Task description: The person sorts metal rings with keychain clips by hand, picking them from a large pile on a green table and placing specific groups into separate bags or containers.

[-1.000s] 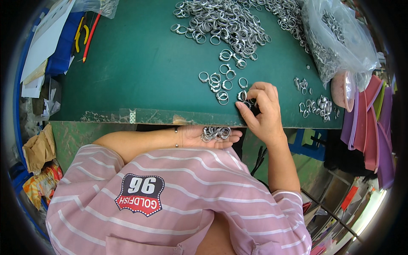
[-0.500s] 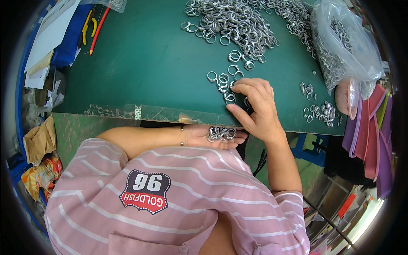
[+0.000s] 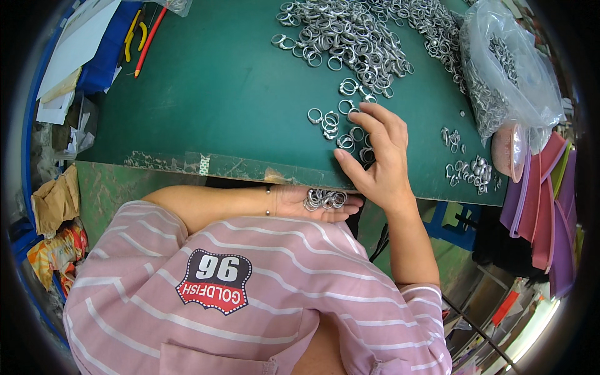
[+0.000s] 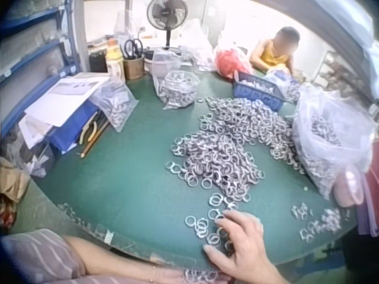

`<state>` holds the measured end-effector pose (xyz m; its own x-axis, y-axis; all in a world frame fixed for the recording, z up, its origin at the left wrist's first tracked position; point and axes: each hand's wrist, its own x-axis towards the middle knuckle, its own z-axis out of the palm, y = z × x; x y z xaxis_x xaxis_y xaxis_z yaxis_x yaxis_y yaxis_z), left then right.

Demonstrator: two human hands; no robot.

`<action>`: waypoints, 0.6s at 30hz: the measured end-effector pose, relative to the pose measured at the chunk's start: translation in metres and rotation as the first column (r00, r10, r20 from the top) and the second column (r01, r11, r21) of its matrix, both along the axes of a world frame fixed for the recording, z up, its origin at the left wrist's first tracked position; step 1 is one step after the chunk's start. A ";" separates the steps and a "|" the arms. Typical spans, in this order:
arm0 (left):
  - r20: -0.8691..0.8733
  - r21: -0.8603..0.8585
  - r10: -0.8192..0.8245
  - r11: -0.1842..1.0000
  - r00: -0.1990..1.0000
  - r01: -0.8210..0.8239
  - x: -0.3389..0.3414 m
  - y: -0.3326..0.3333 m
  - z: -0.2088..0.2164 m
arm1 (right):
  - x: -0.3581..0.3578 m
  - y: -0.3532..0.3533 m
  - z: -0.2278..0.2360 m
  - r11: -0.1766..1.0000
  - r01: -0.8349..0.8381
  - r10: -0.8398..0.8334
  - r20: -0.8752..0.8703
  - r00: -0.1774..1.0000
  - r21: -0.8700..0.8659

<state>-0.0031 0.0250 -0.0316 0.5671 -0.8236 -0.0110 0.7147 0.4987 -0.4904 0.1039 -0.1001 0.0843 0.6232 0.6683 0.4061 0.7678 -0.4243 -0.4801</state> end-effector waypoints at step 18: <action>-0.031 0.018 -0.009 1.000 0.999 0.010 -0.001 0.002 0.002 | 0.008 0.002 -0.016 0.990 -0.129 0.131 -0.042 0.990 0.059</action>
